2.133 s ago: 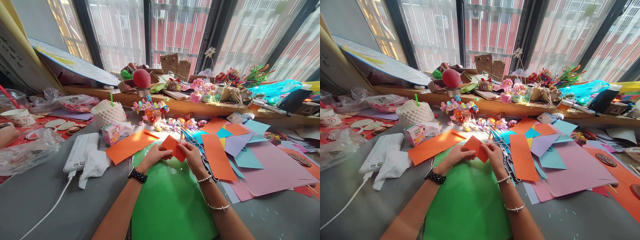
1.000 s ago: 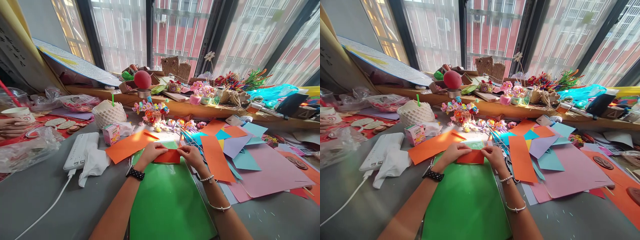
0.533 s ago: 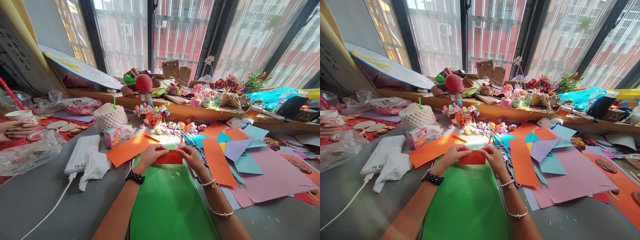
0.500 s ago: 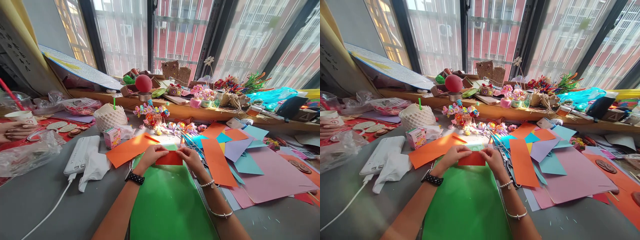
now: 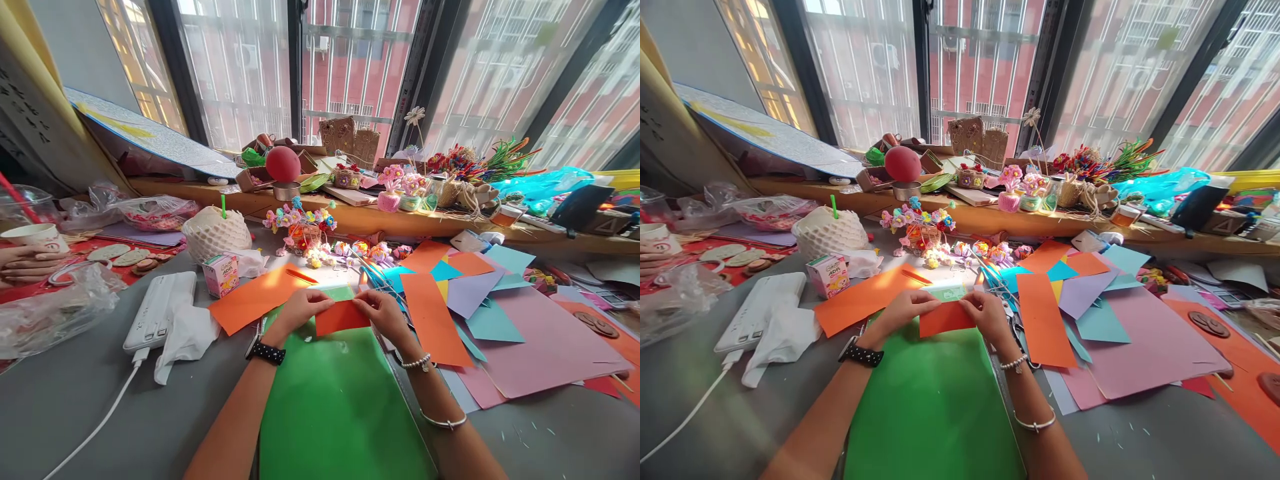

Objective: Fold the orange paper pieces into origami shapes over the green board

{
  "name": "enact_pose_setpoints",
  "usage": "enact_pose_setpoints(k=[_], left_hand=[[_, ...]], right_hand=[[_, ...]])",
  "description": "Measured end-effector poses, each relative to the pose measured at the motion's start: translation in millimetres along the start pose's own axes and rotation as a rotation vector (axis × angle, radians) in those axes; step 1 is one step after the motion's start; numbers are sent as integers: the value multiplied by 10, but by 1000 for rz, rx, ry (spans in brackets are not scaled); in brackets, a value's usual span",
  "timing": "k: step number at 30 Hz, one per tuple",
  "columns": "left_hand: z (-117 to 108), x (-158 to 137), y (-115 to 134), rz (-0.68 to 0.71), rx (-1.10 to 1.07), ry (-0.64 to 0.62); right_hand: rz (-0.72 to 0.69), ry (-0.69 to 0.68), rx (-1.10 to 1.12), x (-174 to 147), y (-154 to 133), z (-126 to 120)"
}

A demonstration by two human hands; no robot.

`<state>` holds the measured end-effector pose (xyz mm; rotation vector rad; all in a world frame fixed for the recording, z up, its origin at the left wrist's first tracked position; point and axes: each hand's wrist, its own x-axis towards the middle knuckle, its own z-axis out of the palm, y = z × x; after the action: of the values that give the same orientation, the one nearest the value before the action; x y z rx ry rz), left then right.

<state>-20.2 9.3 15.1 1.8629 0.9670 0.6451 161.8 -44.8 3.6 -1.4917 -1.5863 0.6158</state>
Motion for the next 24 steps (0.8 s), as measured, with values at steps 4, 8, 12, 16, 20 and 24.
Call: enact_pose_setpoints(k=[4,8,12,16,20,24], left_hand=[[-48,-6,45,-31,-45,-2],[-88,-22,57,-48,-112,-11],[-120,-24,3,-74,-165,-9],[-141,-17,-38,-72,-165,-1],[-156,-8,-60,-66,-165,-5],[-162,-3,-72,-72,-165,-24]], right_hand=[[8,10,-2,9,30,-52],[12,41,0,5,62,-82],[12,61,4,5,81,-103],[23,58,-31,5,50,-109],[36,62,-23,5,69,-88],[40,58,8,15,128,-45]])
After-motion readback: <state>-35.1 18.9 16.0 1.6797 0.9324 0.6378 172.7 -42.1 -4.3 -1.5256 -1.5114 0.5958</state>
